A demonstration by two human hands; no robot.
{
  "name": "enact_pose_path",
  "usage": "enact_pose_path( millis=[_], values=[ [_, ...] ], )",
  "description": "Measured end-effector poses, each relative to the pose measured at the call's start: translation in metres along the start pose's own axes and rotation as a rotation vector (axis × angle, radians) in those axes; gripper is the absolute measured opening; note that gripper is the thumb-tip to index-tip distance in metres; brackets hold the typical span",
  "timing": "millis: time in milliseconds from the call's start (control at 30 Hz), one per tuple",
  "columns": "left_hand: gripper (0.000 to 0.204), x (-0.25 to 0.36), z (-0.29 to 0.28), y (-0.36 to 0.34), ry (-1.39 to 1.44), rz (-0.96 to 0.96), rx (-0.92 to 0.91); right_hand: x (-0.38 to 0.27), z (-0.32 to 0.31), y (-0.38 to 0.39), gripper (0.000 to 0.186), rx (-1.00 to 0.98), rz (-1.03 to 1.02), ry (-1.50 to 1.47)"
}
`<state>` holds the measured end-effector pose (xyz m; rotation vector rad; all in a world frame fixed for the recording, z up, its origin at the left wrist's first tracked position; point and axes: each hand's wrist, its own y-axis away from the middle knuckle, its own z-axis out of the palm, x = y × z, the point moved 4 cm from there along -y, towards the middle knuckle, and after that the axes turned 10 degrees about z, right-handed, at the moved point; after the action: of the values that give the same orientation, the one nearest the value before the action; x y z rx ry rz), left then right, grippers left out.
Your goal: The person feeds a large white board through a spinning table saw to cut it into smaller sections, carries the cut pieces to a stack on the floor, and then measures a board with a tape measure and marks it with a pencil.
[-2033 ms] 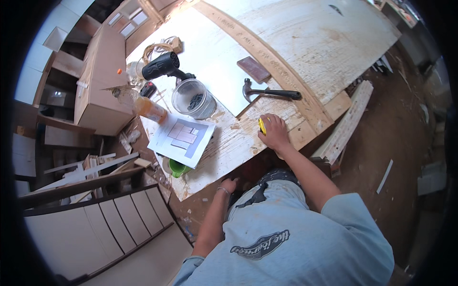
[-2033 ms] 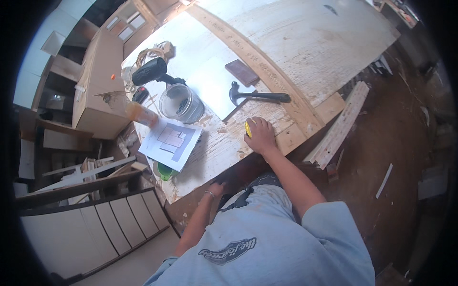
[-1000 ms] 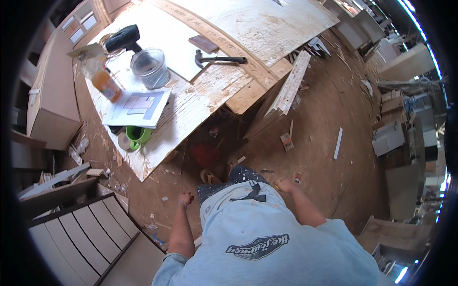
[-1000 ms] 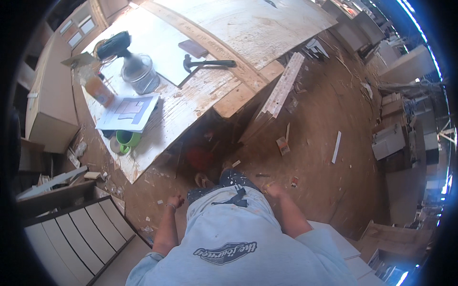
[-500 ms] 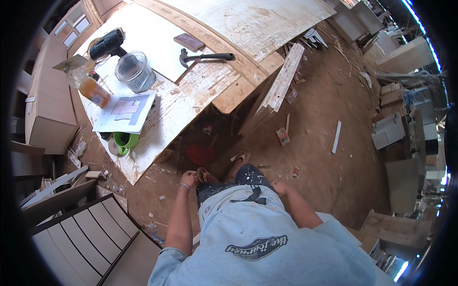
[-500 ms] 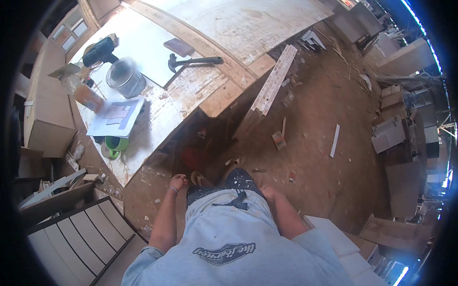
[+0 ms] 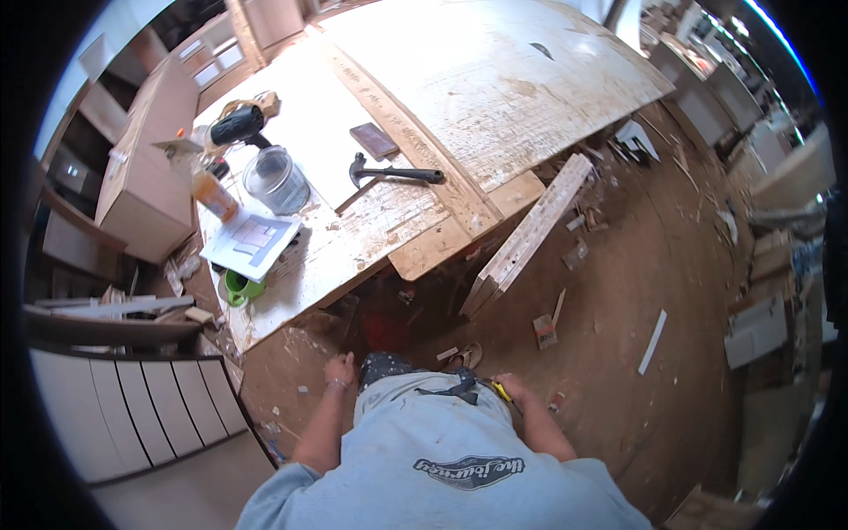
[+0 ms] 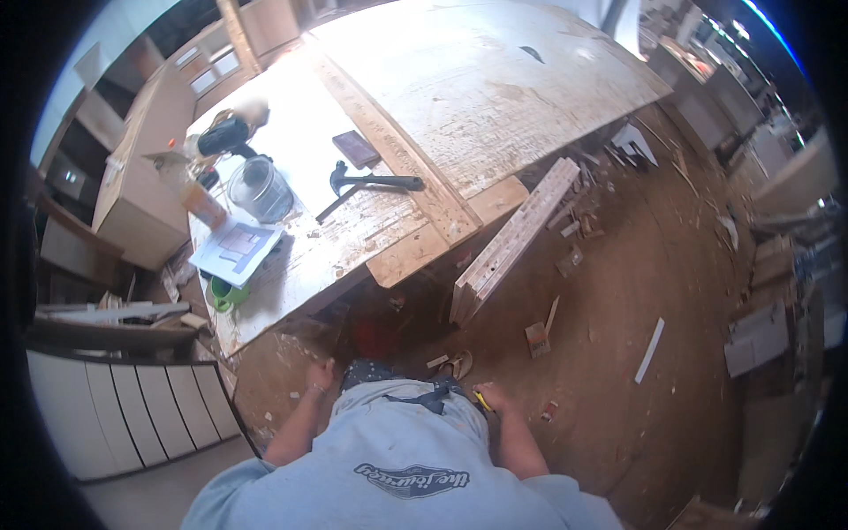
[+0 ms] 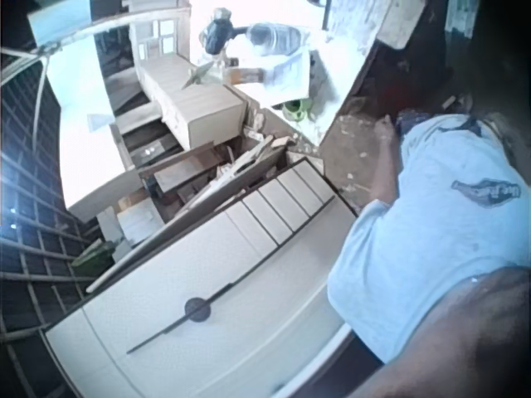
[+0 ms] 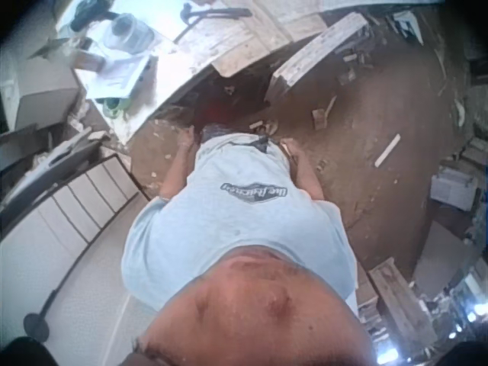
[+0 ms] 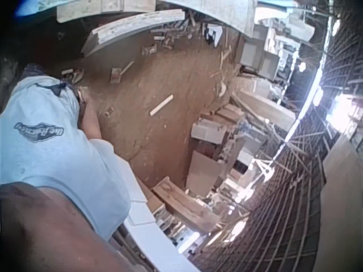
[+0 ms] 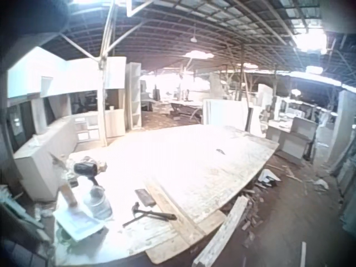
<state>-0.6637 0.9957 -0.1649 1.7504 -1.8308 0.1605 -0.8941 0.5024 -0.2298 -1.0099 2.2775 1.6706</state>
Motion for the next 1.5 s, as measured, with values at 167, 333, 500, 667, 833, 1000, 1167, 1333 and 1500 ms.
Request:
enact_pose_path(
  millis=[167,333,500,667,833,1000,1167,1333,1500],
  values=[
    [0.042,0.151,-0.097,-0.053,0.264,0.036,0.359,-0.01,-0.038,0.007,0.045,0.112,0.019,-0.092],
    [0.026,0.246,-0.164,-0.154,0.312,0.446,0.558,0.04,-0.036,-0.006,0.047,0.051,0.24,-0.31],
    [0.038,0.27,-0.203,-0.296,0.116,0.434,0.662,0.038,-0.038,0.036,0.047,0.024,0.48,-0.398],
    [0.055,0.273,-0.221,-0.417,-0.145,0.229,0.529,0.004,-0.035,0.046,0.047,0.065,0.494,-0.261],
    [0.08,0.253,-0.221,-0.464,-0.301,-0.073,0.351,-0.063,-0.047,0.042,0.047,0.103,0.474,-0.174],
    [0.082,0.253,-0.229,-0.451,-0.347,-0.047,0.365,-0.115,-0.064,0.04,0.047,0.14,0.469,-0.14],
    [0.082,0.227,-0.204,-0.471,-0.426,-0.013,0.505,-0.151,-0.077,0.033,0.048,0.148,0.457,-0.103],
    [0.072,0.256,-0.228,-0.45,-0.319,-0.006,0.433,-0.151,-0.08,0.029,0.049,0.15,0.478,-0.056],
    [0.06,0.253,-0.235,-0.462,-0.348,-0.029,0.335,-0.148,-0.082,0.015,0.05,0.125,0.473,0.019]
  ],
)
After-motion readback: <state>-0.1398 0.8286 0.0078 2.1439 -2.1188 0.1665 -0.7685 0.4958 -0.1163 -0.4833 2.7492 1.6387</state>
